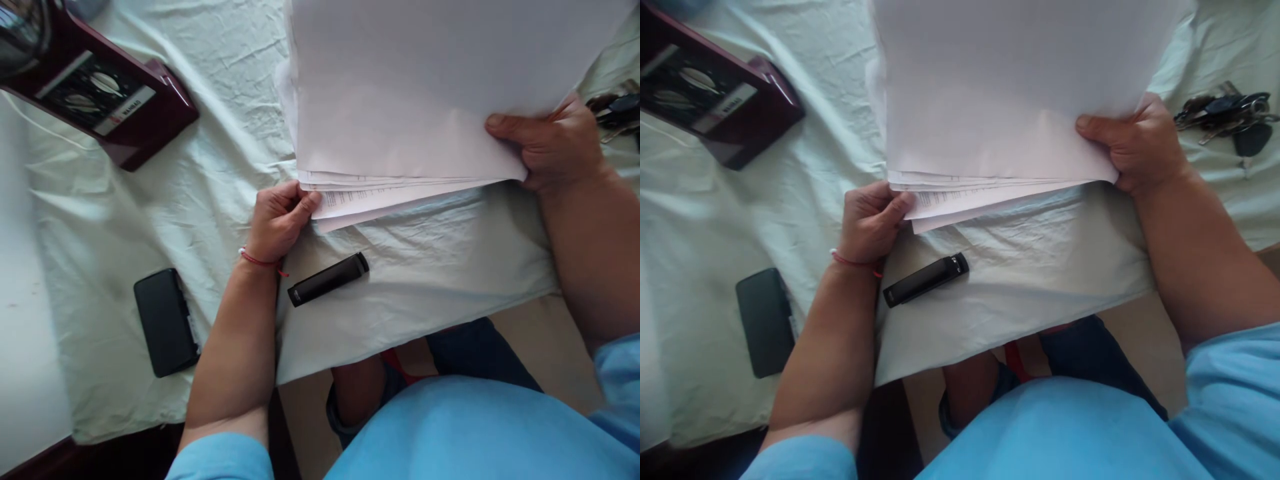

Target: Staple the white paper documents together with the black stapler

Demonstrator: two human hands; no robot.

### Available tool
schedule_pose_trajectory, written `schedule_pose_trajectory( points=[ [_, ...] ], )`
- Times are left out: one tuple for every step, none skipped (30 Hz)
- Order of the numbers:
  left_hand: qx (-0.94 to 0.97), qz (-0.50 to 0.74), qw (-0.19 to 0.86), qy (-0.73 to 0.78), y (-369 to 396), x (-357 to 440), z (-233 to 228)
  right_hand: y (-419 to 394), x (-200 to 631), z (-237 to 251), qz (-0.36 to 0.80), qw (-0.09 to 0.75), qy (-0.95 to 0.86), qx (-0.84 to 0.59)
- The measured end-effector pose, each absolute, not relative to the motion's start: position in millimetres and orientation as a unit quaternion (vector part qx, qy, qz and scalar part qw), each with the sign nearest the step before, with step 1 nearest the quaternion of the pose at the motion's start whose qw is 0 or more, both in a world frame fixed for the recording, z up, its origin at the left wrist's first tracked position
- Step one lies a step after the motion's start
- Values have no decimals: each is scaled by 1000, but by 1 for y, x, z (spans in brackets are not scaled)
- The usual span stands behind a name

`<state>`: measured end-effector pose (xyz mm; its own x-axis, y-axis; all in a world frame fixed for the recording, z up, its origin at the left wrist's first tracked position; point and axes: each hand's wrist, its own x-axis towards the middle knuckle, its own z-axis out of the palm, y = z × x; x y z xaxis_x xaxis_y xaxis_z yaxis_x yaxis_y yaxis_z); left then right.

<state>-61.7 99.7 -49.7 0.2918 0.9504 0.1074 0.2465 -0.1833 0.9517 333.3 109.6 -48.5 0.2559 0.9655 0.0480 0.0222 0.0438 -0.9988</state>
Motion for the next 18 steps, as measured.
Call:
schedule_pose_trajectory(
  points=[
    [662, 390, 454, 451, 99, -62, -50, 110, 334, -49, 417, 572, -447, -548],
    [659, 394, 456, 450, 99, -62, -51, 110, 334, -49, 419, 576, -445, -542],
    [655, 399, 457, 450, 100, -62, -52, 109, 333, -49, 422, 581, -441, -538],
    [655, 403, 455, 450, 100, -62, -53, 109, 333, -49, 425, 584, -437, -536],
    [657, 406, 449, 450, 101, -63, -55, 108, 333, -49, 427, 585, -433, -537],
    [661, 408, 440, 451, 101, -63, -56, 108, 333, -49, 428, 585, -430, -539],
    [664, 412, 430, 452, 102, -63, -57, 107, 332, -49, 430, 582, -430, -540],
    [666, 419, 418, 454, 102, -63, -58, 107, 332, -49, 432, 580, -431, -540],
    [663, 428, 408, 459, 101, -62, -59, 106, 332, -50, 432, 578, -431, -542],
    [658, 436, 398, 467, 100, -61, -58, 106, 332, -51, 431, 577, -430, -545],
    [653, 445, 387, 476, 99, -59, -57, 106, 332, -52, 429, 576, -427, -550],
    [650, 451, 370, 487, 98, -56, -54, 106, 332, -53, 427, 574, -422, -557],
    [647, 458, 349, 500, 96, -53, -49, 106, 331, -53, 424, 572, -416, -567],
    [643, 467, 321, 515, 94, -50, -43, 106, 331, -54, 421, 570, -408, -576],
    [636, 476, 291, 533, 94, -47, -35, 106, 330, -54, 421, 567, -400, -584],
    [627, 485, 259, 552, 94, -44, -26, 107, 330, -54, 422, 565, -393, -590],
    [620, 487, 228, 571, 96, -43, -17, 107, 329, -54, 424, 564, -388, -593],
    [620, 474, 204, 590, 101, -43, -8, 107, 329, -54, 426, 563, -385, -594]
  ],
)
